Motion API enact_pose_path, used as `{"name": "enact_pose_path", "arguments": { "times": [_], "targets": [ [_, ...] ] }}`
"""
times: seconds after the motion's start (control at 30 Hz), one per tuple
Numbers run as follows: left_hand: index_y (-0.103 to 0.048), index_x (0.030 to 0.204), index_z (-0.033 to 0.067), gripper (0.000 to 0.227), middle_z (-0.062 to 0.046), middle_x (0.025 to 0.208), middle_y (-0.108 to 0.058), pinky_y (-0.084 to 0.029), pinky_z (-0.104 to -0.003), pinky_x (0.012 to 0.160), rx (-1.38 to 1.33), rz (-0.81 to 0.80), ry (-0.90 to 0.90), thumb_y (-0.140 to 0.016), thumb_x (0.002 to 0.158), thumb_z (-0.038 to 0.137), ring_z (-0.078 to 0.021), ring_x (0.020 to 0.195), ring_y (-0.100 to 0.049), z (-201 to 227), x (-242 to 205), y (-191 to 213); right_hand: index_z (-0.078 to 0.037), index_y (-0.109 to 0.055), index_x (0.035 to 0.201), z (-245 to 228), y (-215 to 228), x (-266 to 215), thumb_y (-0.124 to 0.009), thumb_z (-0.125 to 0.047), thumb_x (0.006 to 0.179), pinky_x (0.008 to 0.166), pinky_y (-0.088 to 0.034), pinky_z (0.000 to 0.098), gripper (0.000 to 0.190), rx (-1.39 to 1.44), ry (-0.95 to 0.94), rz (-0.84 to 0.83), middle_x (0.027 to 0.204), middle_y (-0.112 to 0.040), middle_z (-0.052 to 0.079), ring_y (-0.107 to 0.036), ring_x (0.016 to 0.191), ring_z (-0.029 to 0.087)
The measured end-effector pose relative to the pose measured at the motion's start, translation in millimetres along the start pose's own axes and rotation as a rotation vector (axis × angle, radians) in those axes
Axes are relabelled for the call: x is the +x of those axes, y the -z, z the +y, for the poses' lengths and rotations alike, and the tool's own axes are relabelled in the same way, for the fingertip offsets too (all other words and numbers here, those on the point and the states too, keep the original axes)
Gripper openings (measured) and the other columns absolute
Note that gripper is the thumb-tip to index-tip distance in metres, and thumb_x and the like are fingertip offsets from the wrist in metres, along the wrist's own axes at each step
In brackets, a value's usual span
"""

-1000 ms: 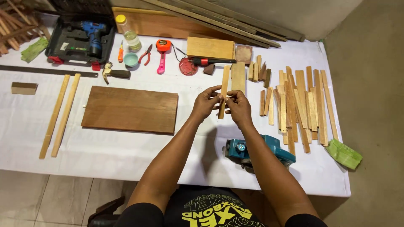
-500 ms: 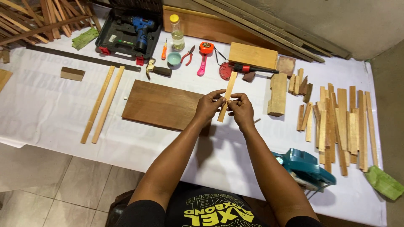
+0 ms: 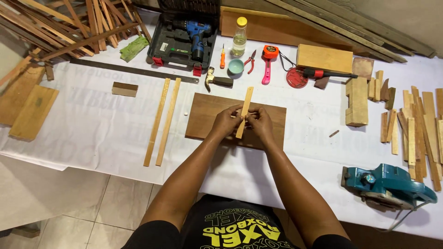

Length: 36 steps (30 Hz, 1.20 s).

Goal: Arranging and inspecting wooden strips and boards on a workbench.

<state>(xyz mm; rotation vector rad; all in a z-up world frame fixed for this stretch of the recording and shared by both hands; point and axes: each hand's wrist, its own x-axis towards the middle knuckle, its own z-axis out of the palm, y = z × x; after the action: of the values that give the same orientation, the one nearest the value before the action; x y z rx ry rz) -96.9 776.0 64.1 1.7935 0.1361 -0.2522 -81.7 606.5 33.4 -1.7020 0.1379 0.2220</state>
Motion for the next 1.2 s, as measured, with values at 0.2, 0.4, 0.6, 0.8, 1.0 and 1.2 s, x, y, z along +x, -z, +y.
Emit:
{"name": "enact_pose_path", "arguments": {
  "times": [0.2,0.4,0.6,0.8,1.0,1.2],
  "targets": [
    [-0.064,0.139,0.0193,0.047,-0.003,0.093,-0.074,-0.058,-0.028,0.061,0.052,0.055,0.048,-0.071,0.092,0.018,-0.0099,0.071,-0.07,-16.8,-0.4,29.9,0.001,-0.063,0.118,-5.7,-33.4,3.9,-0.071,-0.009,0.094,0.06,-0.052,0.0287,0.027,-0.14,0.013,-0.062,0.085,-0.071,0.008,-0.064,0.068,0.014],
    [-0.069,0.136,0.0188,0.044,-0.008,0.095,-0.079,-0.059,-0.028,0.073,0.123,0.174,-0.053,-0.071,0.092,0.018,-0.0136,0.083,-0.076,-53.7,4.5,51.0,0.003,-0.062,0.123,4.0,-61.9,24.4,-0.068,-0.007,0.093,0.063,-0.055,0.0281,0.032,-0.188,0.013,-0.183,0.09,-0.072,0.011,-0.067,0.072,0.015],
    [-0.066,0.135,0.0201,0.047,-0.006,0.1,-0.08,-0.06,-0.03,0.075,0.097,0.201,0.082,-0.071,0.088,0.019,-0.0162,0.085,-0.076,-55.2,0.4,100.1,0.002,-0.059,0.13,-33.6,-112.8,10.0,-0.063,-0.011,0.098,0.072,-0.059,0.0287,0.035,-0.157,-0.083,-0.234,0.104,-0.071,0.013,-0.072,0.085,0.018],
    [-0.067,0.134,0.0181,0.047,-0.003,0.097,-0.079,-0.059,-0.03,0.072,0.127,0.201,0.096,-0.072,0.088,0.019,-0.015,0.081,-0.075,-81.9,-0.7,168.3,0.002,-0.059,0.133,-42.0,-184.5,15.4,-0.063,-0.013,0.098,0.07,-0.057,0.0272,0.039,-0.069,-0.161,-0.286,0.108,-0.07,0.011,-0.069,0.086,0.015],
    [-0.068,0.134,0.019,0.05,-0.006,0.093,-0.078,-0.059,-0.031,0.071,0.185,0.22,0.062,-0.073,0.085,0.017,-0.016,0.078,-0.074,-135.3,7.5,246.8,0.005,-0.057,0.138,-14.4,-271.4,25.6,-0.064,-0.011,0.097,0.066,-0.054,0.0296,0.044,0.09,-0.214,-0.326,0.105,-0.068,0.011,-0.065,0.082,0.016],
    [-0.07,0.133,0.0199,0.045,-0.007,0.098,-0.078,-0.059,-0.036,0.077,0.27,0.253,0.099,-0.071,0.088,0.017,-0.0218,0.086,-0.075,-164.0,-6.9,305.4,0.006,-0.059,0.138,-21.7,-339.1,15.3,-0.064,-0.015,0.098,0.066,-0.053,0.0308,0.046,0.071,-0.273,-0.367,0.093,-0.067,0.01,-0.064,0.077,0.016]
  ]
}}
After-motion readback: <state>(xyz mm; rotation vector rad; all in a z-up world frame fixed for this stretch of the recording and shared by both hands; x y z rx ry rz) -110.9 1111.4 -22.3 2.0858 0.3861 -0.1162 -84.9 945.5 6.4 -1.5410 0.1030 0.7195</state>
